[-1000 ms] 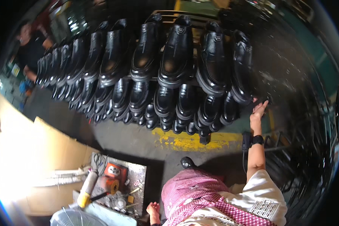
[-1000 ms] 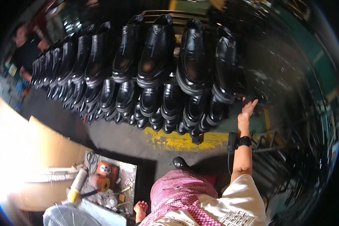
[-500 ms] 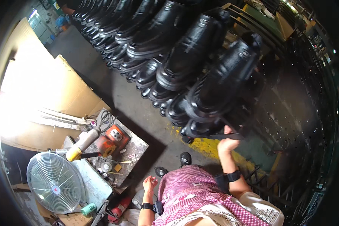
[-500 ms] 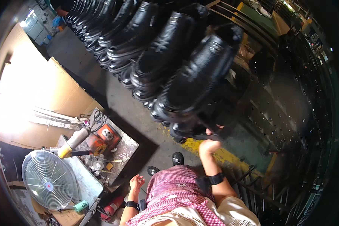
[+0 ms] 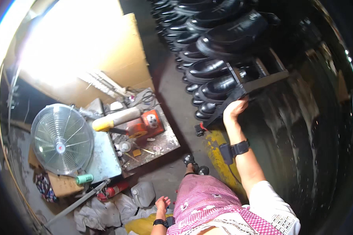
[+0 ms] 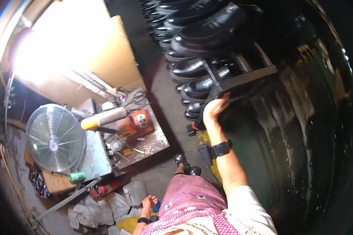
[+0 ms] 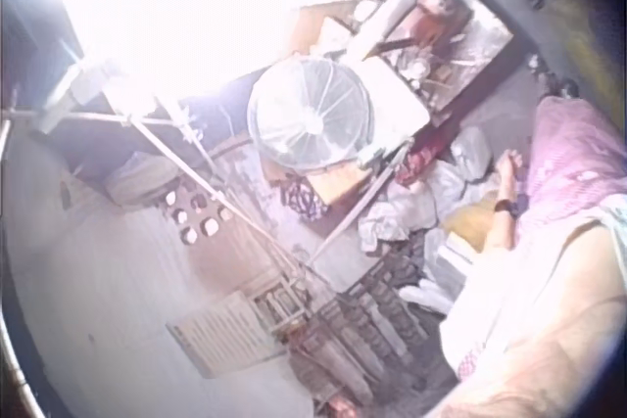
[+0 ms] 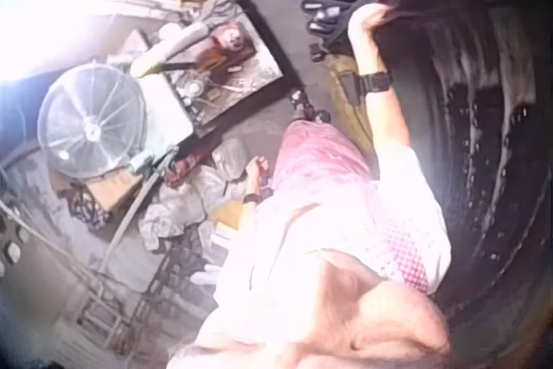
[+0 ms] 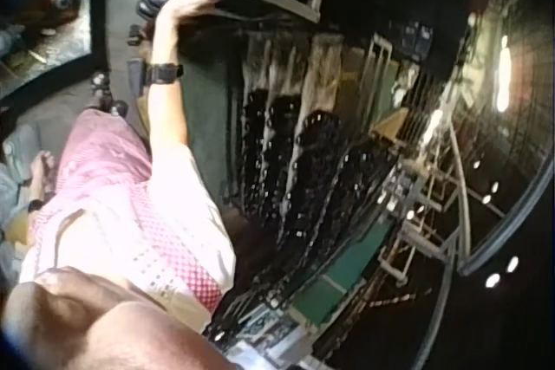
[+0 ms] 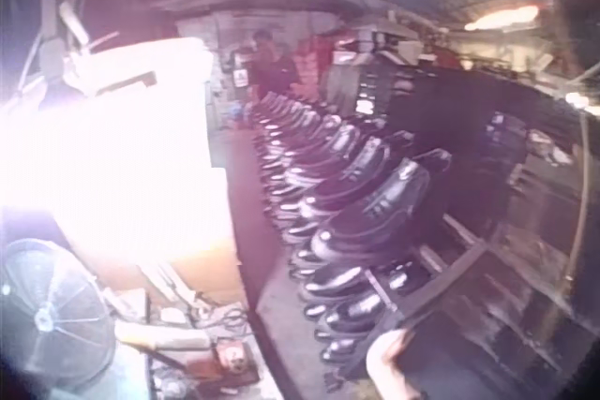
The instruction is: Cleaning and inspecting black leather shoes in a shoe manufacturing facility.
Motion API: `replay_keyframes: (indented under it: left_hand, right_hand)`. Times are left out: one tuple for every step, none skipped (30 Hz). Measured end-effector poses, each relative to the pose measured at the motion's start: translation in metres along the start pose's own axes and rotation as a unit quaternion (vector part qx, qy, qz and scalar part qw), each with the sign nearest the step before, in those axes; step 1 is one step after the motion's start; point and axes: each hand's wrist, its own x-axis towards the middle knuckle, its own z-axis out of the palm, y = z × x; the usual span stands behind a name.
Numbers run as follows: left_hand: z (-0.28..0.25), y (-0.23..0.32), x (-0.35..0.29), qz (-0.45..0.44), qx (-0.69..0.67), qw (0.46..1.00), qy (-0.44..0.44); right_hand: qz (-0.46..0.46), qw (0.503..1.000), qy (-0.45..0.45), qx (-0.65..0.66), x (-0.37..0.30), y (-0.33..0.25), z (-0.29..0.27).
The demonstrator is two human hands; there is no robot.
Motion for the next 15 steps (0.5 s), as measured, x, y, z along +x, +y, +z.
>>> replay_keyframes:
  left_hand:
    - [0.001, -0.001, 0.000, -0.016, -0.015, 1.000, 0.010]
    - [-0.001, -0.005, 0.003, -0.032, -0.029, 0.999, 0.015]
    - [-0.001, -0.008, 0.005, -0.038, -0.039, 0.998, 0.023]
    - [0.006, -0.003, 0.010, -0.034, -0.050, 0.998, 0.021]
    - [0.013, -0.003, 0.015, -0.045, -0.057, 0.997, 0.029]
    - [0.021, 0.000, 0.021, -0.057, -0.065, 0.996, 0.038]
    - [0.029, 0.004, 0.024, -0.056, -0.075, 0.994, 0.048]
    - [0.038, 0.011, 0.027, -0.056, -0.104, 0.991, 0.060]
    - [0.049, 0.022, 0.027, -0.037, -0.107, 0.993, 0.046]
    - [0.063, 0.030, 0.024, -0.017, -0.111, 0.993, 0.036]
    - [0.080, 0.041, 0.024, -0.006, -0.109, 0.993, 0.033]
    - [0.097, 0.045, 0.040, 0.006, -0.097, 0.995, 0.017]
    - [0.111, 0.053, 0.038, 0.026, -0.111, 0.993, 0.010]
    - [0.119, 0.055, 0.033, 0.048, -0.125, 0.991, 0.012]
    - [0.125, 0.053, 0.025, 0.051, -0.149, 0.987, 0.031]
  right_hand:
    - [0.025, 0.999, -0.036, 0.026, -0.001, -0.009, 0.026]
    - [0.045, 0.995, -0.070, 0.053, -0.002, -0.020, 0.048]
    - [0.065, 0.995, -0.071, 0.036, -0.003, -0.015, 0.072]
    - [0.077, 0.995, -0.061, 0.017, 0.007, -0.005, 0.093]
    - [-0.018, 0.999, -0.028, 0.004, 0.004, 0.003, 0.120]
    - [0.071, 0.996, -0.049, -0.001, 0.006, 0.009, 0.141]
    - [0.068, 0.996, -0.048, -0.028, 0.008, 0.019, 0.164]
    - [0.068, 0.995, -0.053, -0.053, 0.019, 0.033, 0.188]
    - [0.077, 0.992, -0.089, -0.043, 0.026, 0.048, 0.208]
    - [-0.027, 0.981, -0.079, -0.175, 0.039, 0.067, 0.226]
    - [-0.139, 0.944, -0.065, -0.291, 0.059, 0.089, 0.251]
    - [-0.179, 0.930, -0.038, -0.319, 0.100, 0.135, 0.262]
    - [-0.197, 0.915, -0.060, -0.347, 0.113, 0.150, 0.289]
    - [-0.213, 0.899, -0.088, -0.372, 0.109, 0.147, 0.312]
    - [-0.212, 0.903, -0.126, -0.352, 0.075, 0.155, 0.341]
